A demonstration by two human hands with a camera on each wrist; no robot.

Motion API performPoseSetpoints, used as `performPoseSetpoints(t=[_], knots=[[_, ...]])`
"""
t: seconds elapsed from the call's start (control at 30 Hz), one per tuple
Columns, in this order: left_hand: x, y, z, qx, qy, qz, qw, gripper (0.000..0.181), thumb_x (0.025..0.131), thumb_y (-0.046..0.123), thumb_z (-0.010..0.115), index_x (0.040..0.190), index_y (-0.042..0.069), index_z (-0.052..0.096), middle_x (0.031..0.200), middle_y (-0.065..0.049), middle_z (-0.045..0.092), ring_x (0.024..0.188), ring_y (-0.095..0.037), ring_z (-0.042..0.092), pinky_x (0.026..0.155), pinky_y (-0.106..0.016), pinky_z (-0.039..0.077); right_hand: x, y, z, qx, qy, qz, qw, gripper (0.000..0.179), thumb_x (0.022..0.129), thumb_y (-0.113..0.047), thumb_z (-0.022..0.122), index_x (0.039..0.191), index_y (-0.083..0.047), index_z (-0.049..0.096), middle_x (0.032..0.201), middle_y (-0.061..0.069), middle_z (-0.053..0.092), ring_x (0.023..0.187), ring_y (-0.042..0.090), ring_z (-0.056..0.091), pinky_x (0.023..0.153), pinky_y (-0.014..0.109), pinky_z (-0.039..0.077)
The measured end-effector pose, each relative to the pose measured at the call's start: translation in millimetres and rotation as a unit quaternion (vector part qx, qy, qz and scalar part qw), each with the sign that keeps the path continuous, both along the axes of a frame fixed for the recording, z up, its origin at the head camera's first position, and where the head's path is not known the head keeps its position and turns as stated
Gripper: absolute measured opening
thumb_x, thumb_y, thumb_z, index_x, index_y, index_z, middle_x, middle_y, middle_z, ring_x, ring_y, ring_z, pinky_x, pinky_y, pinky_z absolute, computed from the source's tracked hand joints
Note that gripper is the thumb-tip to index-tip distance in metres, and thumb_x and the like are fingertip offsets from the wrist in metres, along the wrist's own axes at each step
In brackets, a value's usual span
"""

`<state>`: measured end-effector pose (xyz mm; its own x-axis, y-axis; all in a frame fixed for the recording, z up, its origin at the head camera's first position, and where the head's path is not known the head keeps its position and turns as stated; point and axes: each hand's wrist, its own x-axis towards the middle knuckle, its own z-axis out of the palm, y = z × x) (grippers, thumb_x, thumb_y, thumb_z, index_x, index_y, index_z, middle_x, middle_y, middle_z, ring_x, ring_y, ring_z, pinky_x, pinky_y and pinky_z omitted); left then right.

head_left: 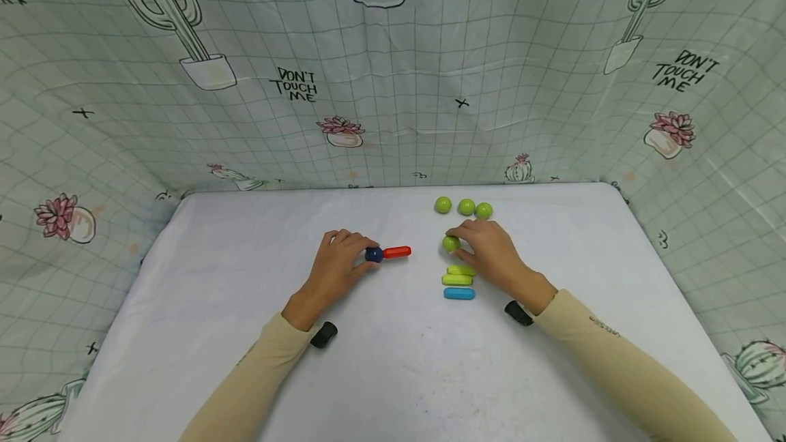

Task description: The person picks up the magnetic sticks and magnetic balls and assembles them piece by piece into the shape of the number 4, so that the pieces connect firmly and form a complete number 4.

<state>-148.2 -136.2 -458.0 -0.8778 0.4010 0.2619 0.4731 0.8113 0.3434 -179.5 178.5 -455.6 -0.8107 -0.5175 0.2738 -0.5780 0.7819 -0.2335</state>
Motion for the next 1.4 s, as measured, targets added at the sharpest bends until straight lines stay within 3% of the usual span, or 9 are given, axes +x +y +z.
performPoseSetpoints(t=[0.2, 0.5, 0.83, 1.13, 1.4], knots=[[0.4, -0.1, -0.2, 0.002, 0.007, -0.005, 1.0, 0.033, 0.089, 0.024, 0.087, 0.119, 0.014, 0.077, 0.109, -0.002, 0.077, 0.108, -0.026, 0.064, 0.108, -0.051, 0.043, 2.3, -19, -0.5, -0.013, -0.004, 0.031, 0.9994, 0.033, 0.082, -0.009, 0.092, 0.113, -0.006, 0.079, 0.103, 0.005, 0.077, 0.094, 0.028, 0.071, 0.085, 0.045, 0.057], [0.8, 2.5, 0.0, 0.006, 0.011, -0.008, 0.9999, 0.033, 0.088, 0.023, 0.088, 0.118, 0.014, 0.077, 0.109, -0.003, 0.077, 0.107, -0.026, 0.065, 0.108, -0.052, 0.043, 4.1, -35, 0.6, -0.019, -0.018, 0.037, 0.999, 0.036, 0.084, -0.013, 0.091, 0.117, -0.008, 0.078, 0.108, 0.005, 0.077, 0.098, 0.026, 0.069, 0.092, 0.045, 0.056], [2.1, 4.3, 0.7, 0.002, 0.008, -0.007, 0.9999, 0.035, 0.087, 0.024, 0.088, 0.119, 0.014, 0.077, 0.11, -0.003, 0.077, 0.108, -0.026, 0.064, 0.107, -0.052, 0.043, 4.2, -44, -2.5, -0.024, -0.022, 0.043, 0.9985, 0.036, 0.085, -0.014, 0.091, 0.118, -0.009, 0.078, 0.108, 0.005, 0.077, 0.1, 0.026, 0.069, 0.09, 0.045, 0.056], [1.7, -0.9, 1.4, -0.001, -0.007, -0.009, 0.9999, 0.033, 0.091, 0.024, 0.085, 0.12, 0.013, 0.077, 0.11, -0.003, 0.077, 0.109, -0.027, 0.065, 0.108, -0.053, 0.043, 9.9, -51, -4.3, -0.021, -0.02, 0.041, 0.9987, 0.035, 0.085, -0.016, 0.091, 0.116, -0.007, 0.077, 0.107, 0.006, 0.077, 0.098, 0.026, 0.07, 0.087, 0.044, 0.056], [-1.3, -9.7, -2.9, -0.008, -0.043, -0.006, 0.999, 0.032, 0.095, 0.021, 0.081, 0.125, 0.012, 0.076, 0.116, -0.005, 0.077, 0.111, -0.027, 0.064, 0.109, -0.053, 0.041, 16.5, -65, -9.1, -0.009, -0.035, 0.04, 0.9985, 0.034, 0.083, -0.016, 0.092, 0.111, -0.005, 0.077, 0.104, 0.006, 0.077, 0.094, 0.026, 0.068, 0.084, 0.043, 0.055]])
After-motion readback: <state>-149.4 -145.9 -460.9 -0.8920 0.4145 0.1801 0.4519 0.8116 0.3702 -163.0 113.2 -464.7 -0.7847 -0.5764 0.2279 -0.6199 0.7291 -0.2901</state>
